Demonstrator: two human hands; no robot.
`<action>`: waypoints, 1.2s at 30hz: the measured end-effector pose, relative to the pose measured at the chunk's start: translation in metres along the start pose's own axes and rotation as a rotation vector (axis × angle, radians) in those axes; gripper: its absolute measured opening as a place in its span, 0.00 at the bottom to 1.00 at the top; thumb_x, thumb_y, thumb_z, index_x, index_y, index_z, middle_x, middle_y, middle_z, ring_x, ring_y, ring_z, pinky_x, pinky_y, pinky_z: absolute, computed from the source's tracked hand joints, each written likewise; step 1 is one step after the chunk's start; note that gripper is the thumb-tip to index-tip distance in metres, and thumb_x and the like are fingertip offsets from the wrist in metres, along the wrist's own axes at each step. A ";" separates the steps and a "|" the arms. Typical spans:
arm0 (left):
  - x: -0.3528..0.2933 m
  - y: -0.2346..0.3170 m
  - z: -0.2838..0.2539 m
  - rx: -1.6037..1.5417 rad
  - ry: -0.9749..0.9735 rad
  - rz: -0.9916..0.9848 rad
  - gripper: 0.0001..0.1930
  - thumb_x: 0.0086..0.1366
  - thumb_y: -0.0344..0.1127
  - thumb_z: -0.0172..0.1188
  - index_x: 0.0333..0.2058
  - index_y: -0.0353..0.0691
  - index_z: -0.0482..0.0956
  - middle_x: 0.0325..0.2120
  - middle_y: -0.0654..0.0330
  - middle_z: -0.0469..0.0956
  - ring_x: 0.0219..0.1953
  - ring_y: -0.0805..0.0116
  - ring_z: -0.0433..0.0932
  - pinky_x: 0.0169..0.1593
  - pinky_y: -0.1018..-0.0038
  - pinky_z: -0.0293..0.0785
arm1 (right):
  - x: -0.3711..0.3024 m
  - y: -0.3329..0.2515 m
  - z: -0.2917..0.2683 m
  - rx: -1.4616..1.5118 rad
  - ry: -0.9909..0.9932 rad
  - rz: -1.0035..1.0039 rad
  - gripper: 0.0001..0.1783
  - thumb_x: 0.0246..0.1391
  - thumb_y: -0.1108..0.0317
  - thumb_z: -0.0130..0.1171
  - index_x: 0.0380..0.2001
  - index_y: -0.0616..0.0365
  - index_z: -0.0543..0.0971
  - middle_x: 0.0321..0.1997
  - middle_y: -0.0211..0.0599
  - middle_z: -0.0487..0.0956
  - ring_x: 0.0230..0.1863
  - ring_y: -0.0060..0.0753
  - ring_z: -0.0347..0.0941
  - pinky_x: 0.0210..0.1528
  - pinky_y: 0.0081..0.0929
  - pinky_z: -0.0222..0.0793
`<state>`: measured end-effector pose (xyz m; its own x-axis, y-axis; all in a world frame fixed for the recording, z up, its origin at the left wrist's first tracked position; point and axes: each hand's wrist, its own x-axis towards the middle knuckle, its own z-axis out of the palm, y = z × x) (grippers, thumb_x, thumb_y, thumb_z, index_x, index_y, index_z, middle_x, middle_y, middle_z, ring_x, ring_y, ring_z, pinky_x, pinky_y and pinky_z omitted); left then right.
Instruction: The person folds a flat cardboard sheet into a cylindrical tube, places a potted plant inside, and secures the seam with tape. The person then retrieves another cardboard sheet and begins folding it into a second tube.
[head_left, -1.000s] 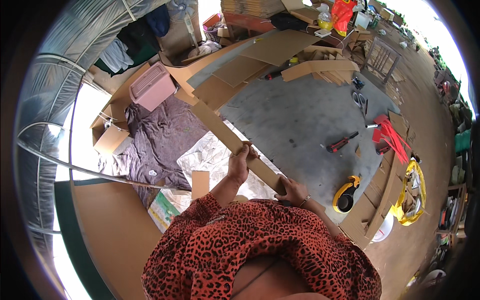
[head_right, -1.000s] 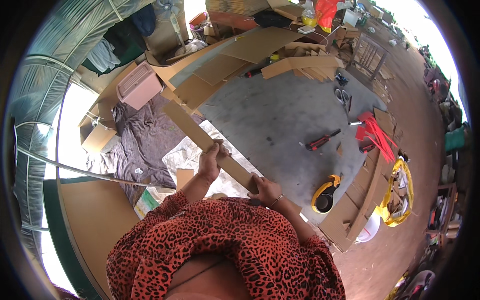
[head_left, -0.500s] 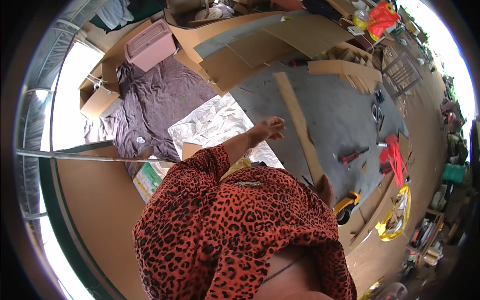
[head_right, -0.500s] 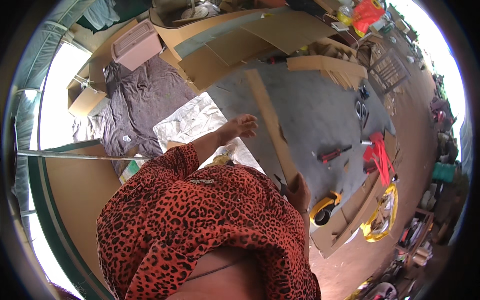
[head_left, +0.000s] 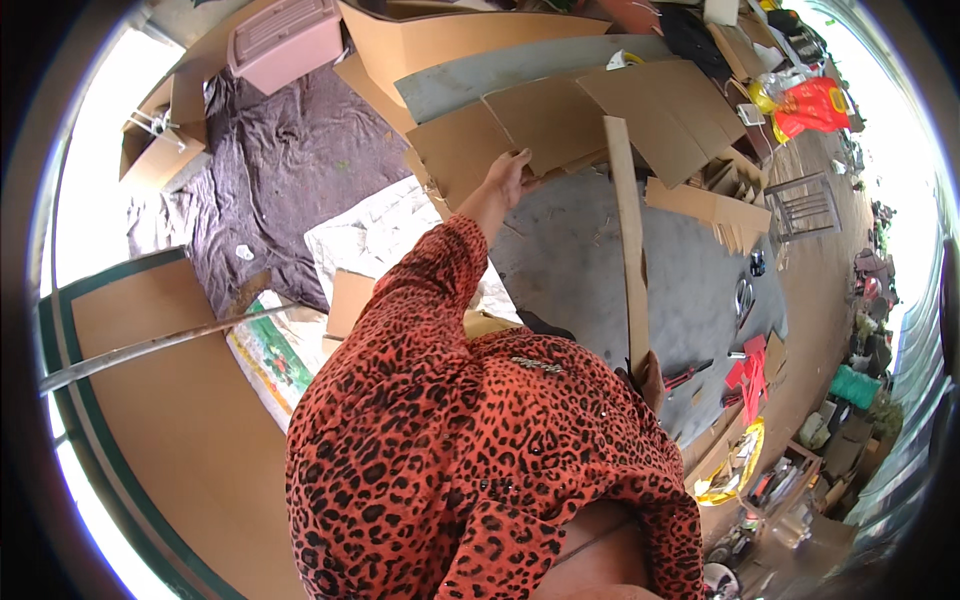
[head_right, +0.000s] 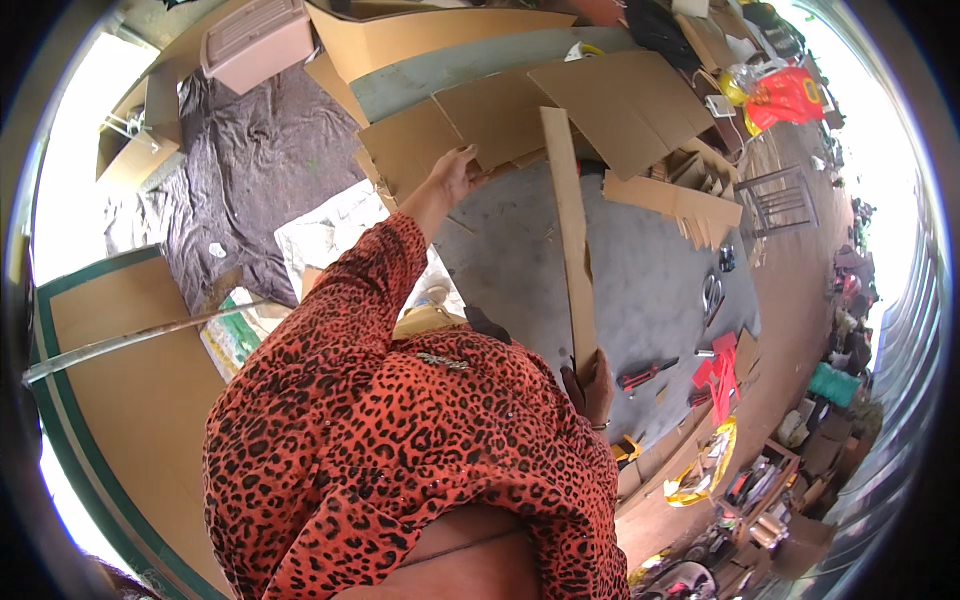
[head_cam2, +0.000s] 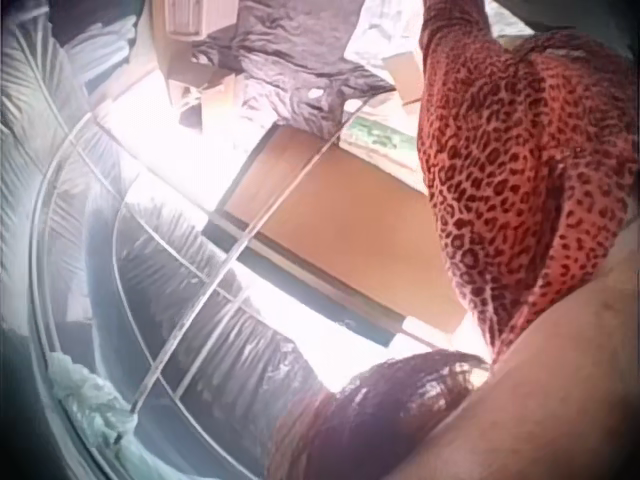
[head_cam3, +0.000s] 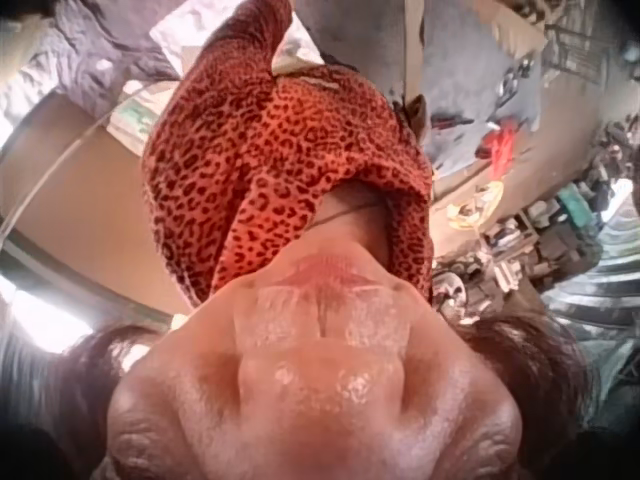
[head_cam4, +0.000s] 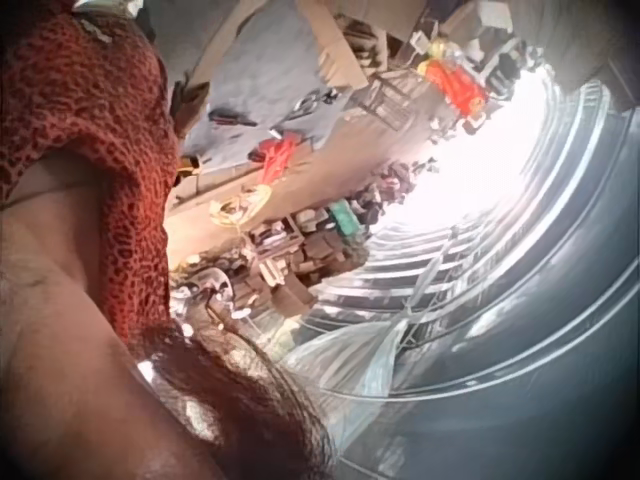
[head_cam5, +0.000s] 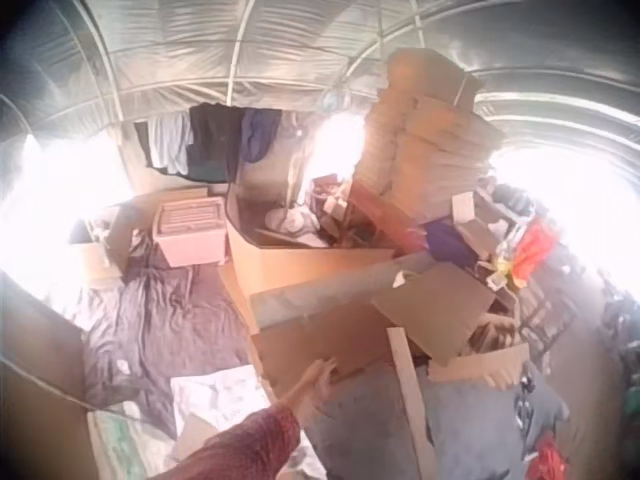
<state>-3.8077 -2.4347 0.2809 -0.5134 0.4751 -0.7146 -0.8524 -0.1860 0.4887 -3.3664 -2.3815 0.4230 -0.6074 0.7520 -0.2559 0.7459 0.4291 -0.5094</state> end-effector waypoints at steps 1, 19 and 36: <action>0.005 -0.006 0.003 0.077 -0.009 0.064 0.10 0.68 0.37 0.57 0.44 0.39 0.74 0.32 0.62 0.77 0.31 0.73 0.74 0.35 0.76 0.71 | 0.001 0.010 0.003 -0.005 -0.011 0.017 0.40 0.46 0.53 0.71 0.58 0.62 0.68 0.43 0.49 0.77 0.42 0.48 0.74 0.44 0.37 0.69; -0.029 0.018 0.015 0.271 -0.076 0.310 0.19 0.55 0.27 0.60 0.47 0.35 0.70 0.36 0.61 0.74 0.36 0.73 0.74 0.39 0.75 0.74 | 0.038 0.000 -0.005 -0.006 -0.073 0.242 0.37 0.45 0.55 0.72 0.56 0.56 0.70 0.41 0.47 0.79 0.42 0.43 0.77 0.43 0.35 0.72; -0.032 0.132 0.047 0.338 -0.313 0.386 0.19 0.57 0.32 0.62 0.44 0.29 0.69 0.35 0.57 0.76 0.32 0.69 0.77 0.40 0.73 0.79 | 0.079 0.002 -0.020 0.054 0.001 0.219 0.30 0.45 0.58 0.70 0.50 0.61 0.75 0.34 0.38 0.79 0.33 0.29 0.75 0.38 0.29 0.72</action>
<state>-3.8990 -2.4344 0.3916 -0.6824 0.6677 -0.2975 -0.5050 -0.1364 0.8523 -3.4073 -2.3115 0.4180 -0.4320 0.8250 -0.3643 0.8443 0.2280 -0.4849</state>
